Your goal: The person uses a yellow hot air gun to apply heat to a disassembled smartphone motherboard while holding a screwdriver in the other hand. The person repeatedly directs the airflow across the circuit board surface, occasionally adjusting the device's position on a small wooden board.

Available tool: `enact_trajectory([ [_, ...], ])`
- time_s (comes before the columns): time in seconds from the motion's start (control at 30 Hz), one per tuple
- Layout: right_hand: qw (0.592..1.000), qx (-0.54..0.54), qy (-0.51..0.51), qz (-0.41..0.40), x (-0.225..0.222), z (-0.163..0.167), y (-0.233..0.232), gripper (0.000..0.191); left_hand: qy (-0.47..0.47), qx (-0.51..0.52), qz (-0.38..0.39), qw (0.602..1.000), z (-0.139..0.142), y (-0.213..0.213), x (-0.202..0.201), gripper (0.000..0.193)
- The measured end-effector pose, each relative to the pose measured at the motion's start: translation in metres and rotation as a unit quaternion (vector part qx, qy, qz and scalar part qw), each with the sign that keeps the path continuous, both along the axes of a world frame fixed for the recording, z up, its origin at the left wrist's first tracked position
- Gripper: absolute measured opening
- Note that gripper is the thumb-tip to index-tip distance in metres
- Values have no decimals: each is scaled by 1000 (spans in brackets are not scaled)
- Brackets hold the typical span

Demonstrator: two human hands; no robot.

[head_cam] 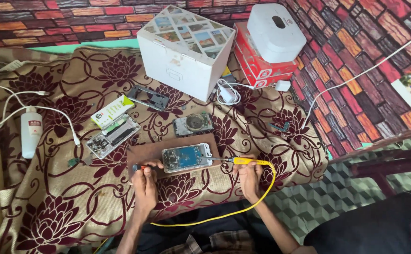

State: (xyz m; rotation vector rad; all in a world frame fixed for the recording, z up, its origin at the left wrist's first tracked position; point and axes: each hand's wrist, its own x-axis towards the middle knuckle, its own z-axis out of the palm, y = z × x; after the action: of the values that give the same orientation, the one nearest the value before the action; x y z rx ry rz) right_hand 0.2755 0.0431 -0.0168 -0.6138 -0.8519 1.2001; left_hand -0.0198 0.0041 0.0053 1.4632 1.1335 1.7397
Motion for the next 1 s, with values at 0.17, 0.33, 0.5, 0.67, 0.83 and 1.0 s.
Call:
enact_trajectory([
  [0.17,1000,-10,-4,1,-2,-1,2,38,-3,-10,-1,1000,0,-2,-1,23],
  [0.33,1000,-17,6,10,1,-4,3,40,3,-5,-1,1000,-2,0,0,23],
  [0.5,999,-48,13,-7,3,-6,3,40,23,7,5,1000,-3,4,-1,22],
  [0.67,997,-67,41,-17,3,-9,6,40,10,8,-8,1000,-6,3,-2,23],
  [0.83,994,-89,59,-26,3,-11,8,38,13,1,5,1000,-7,3,-2,24],
  [1.0,995,-78,51,-19,5,-13,9,39,22,9,6,1000,-8,3,-1,23],
])
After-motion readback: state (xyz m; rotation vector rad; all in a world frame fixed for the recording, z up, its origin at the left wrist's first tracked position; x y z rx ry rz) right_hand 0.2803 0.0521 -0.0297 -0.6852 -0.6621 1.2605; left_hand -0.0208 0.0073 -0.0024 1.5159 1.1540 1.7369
